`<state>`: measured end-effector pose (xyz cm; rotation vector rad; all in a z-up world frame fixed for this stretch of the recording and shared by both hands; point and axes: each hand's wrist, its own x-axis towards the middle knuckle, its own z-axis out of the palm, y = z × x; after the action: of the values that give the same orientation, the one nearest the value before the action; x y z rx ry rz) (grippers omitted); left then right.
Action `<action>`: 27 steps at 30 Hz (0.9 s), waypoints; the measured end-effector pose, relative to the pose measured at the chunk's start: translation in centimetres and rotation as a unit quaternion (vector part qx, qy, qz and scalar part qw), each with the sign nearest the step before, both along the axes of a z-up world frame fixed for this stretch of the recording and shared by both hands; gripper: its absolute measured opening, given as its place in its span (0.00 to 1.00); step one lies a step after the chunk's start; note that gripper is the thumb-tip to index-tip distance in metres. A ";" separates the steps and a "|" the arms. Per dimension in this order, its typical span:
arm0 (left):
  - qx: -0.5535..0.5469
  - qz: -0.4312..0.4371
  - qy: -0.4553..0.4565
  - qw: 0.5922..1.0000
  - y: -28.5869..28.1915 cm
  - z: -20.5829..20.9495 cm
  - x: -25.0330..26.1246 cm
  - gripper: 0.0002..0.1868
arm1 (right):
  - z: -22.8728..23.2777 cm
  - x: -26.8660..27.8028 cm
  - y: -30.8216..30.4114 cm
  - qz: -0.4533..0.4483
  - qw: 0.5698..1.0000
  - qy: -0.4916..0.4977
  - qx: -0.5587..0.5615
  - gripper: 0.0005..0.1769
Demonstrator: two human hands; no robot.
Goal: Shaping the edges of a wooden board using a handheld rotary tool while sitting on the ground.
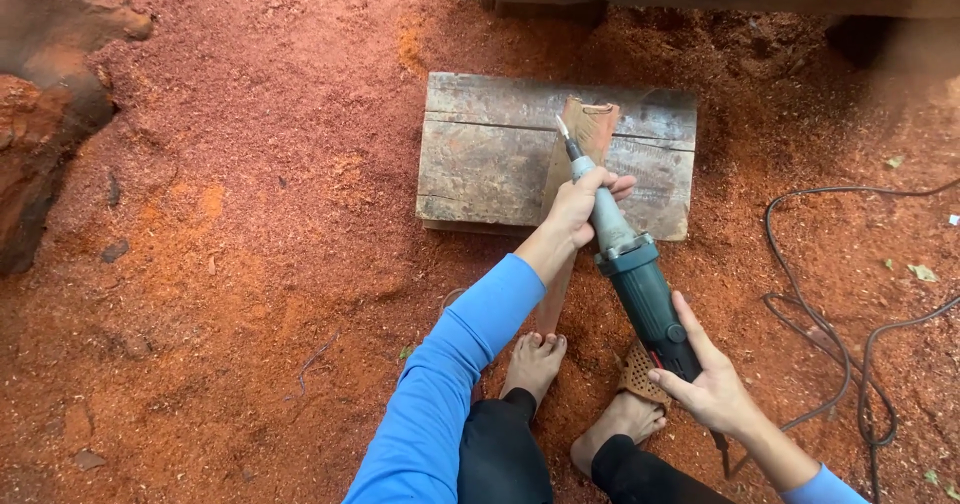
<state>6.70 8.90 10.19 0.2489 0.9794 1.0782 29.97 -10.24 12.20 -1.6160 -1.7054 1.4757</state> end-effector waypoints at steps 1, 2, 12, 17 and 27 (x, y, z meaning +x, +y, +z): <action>0.001 0.000 0.000 1.000 0.0 -0.1 0.0 0.19 | 0.4 -0.1 0.1 0.000 1.000 0.000 0.001 0.66; 0.004 0.002 -0.003 1.000 0.0 -0.2 0.0 0.18 | 0.7 -0.2 0.1 -0.006 1.000 -0.012 -0.014 0.66; 0.016 0.019 -0.020 0.999 -0.2 -0.7 -0.1 0.15 | 2.0 -0.5 0.5 -0.009 0.998 -0.035 -0.057 0.65; 0.024 0.010 -0.020 0.999 -0.1 -1.2 -0.2 0.19 | 2.0 -0.4 0.7 -0.010 0.998 -0.036 -0.055 0.66; 0.026 0.007 -0.020 0.999 -0.4 -1.0 -0.4 0.20 | 2.7 0.1 1.2 -0.004 0.994 -0.076 -0.080 0.64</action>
<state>6.30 8.53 9.20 0.2620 0.9190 1.1180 30.05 -9.08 14.87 -1.8589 -1.6936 1.5559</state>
